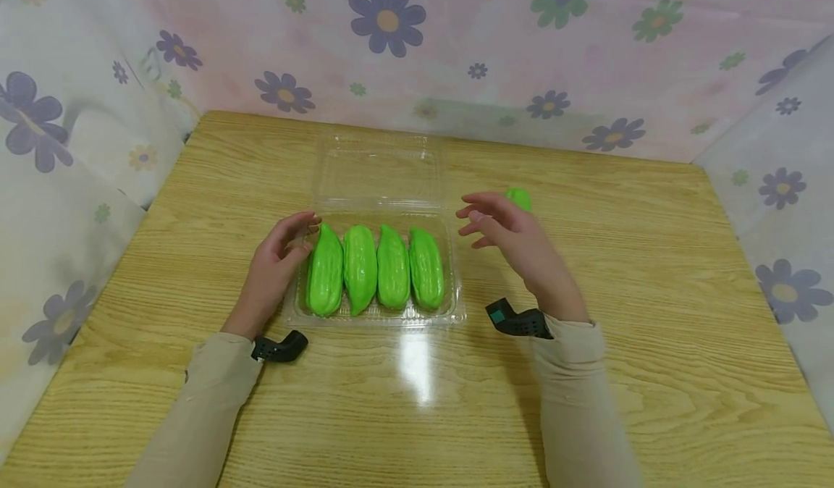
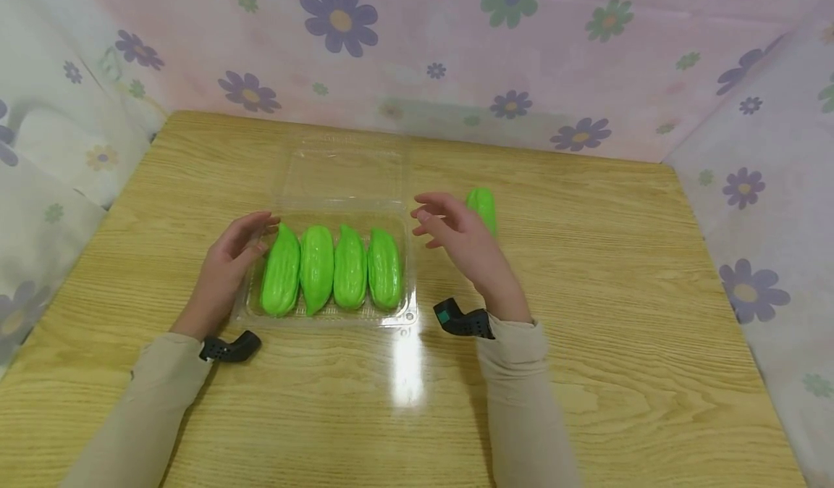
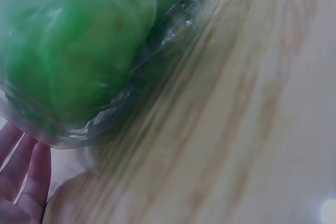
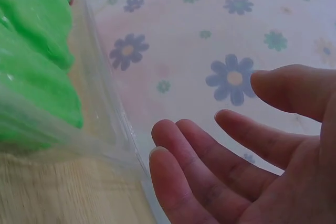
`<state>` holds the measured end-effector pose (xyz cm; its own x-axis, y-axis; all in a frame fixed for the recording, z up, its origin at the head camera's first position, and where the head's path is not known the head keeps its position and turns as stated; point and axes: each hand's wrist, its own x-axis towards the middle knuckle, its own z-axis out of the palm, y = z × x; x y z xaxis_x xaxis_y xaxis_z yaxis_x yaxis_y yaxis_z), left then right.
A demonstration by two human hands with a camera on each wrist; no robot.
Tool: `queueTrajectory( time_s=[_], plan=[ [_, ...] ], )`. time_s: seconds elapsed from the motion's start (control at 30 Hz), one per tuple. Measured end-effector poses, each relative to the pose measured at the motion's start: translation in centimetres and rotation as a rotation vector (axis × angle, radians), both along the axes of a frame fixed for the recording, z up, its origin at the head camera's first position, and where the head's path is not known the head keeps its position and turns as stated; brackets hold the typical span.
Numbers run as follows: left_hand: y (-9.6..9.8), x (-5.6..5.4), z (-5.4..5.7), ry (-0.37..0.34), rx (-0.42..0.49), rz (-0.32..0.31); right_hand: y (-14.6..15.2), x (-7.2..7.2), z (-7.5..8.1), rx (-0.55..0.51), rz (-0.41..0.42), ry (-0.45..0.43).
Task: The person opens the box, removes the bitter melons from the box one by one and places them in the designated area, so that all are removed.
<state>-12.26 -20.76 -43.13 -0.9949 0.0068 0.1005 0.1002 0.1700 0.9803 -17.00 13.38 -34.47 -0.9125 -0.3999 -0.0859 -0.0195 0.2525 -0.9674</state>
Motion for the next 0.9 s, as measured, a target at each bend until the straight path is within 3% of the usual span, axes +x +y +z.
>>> queueTrajectory(
  time_s=[0.1,0.3,0.6,0.9],
  plan=[
    [0.2,0.1,0.3,0.006,0.012,0.005,-0.7,0.1,-0.1,0.006,0.032,0.019],
    [1.0,0.7,2.3,0.023,0.013,0.010,-1.9,0.5,-0.3,0.038,0.088,0.033],
    [1.1,0.7,2.4,0.039,0.015,0.028,-3.3,1.1,-0.6,0.280,0.110,0.063],
    [1.2,0.7,2.4,0.050,0.006,0.047,-4.7,2.4,0.1,0.479,0.125,0.115]
  ],
)
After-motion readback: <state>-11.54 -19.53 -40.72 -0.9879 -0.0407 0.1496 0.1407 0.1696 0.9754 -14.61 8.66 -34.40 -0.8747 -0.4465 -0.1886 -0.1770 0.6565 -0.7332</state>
